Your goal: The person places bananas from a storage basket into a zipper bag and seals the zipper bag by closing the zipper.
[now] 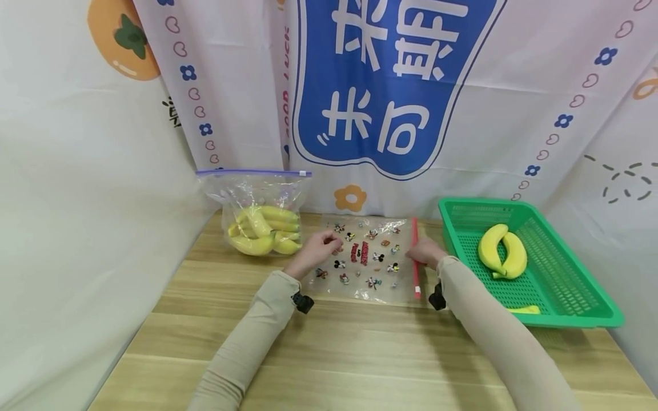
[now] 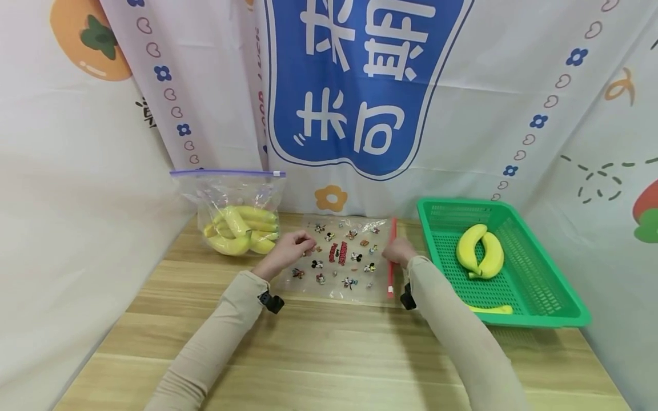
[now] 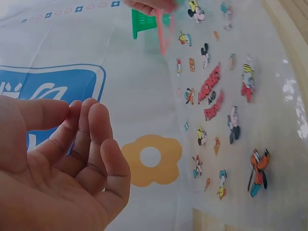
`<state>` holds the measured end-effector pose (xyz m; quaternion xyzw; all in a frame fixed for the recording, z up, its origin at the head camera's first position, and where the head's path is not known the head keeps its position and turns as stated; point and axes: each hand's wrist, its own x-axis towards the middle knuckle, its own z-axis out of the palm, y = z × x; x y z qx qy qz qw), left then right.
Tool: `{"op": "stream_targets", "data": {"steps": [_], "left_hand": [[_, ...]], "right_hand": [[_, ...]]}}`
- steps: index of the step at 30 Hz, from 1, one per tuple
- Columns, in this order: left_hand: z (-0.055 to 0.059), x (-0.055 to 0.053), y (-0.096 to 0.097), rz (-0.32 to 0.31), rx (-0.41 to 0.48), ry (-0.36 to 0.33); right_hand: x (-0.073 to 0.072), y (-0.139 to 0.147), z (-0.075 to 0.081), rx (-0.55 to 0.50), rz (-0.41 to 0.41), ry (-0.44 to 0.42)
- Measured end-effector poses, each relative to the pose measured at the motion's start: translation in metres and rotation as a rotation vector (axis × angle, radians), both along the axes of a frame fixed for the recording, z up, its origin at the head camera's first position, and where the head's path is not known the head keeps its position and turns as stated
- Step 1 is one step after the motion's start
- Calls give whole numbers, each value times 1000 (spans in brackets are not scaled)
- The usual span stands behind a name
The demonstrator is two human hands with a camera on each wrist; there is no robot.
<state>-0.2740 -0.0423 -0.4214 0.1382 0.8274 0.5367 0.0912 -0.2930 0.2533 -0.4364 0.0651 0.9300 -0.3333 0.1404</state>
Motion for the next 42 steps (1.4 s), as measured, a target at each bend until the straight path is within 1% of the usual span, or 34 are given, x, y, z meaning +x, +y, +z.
{"op": "stream_targets", "data": {"steps": [2, 6, 9, 12, 15, 18, 21, 26, 31, 34, 38, 42], "left_hand": [[2, 0, 0, 0, 13, 2], [8, -1, 2, 6, 36, -2], [14, -1, 4, 13, 44, -14], [19, -1, 7, 14, 68, -36], [22, -2, 12, 7, 103, -53], [23, -2, 16, -1, 127, -59], [24, -1, 21, -3, 125, -53], [27, 2, 31, 2, 155, -80], [27, 4, 40, -9, 194, -117], [27, 4, 44, -1, 205, -132], [28, 3, 48, 27, 213, -126], [27, 1, 52, 53, 212, -101]], "right_hand": [[2, -4, 3, -29, -10, 29], [10, -11, 11, -99, -5, 130], [18, -17, 20, -172, 7, 171], [26, -22, 28, -241, 4, 170], [32, -26, 31, -304, 10, 166], [37, -30, 32, -356, 50, 167], [42, -35, 32, -390, 108, 182], [50, -42, 31, -393, 178, 231], [55, -49, 29, -370, 242, 262], [56, -53, 28, -341, 292, 296], [58, -60, 25, -303, 325, 330], [61, -66, 24, -284, 345, 332]]}}
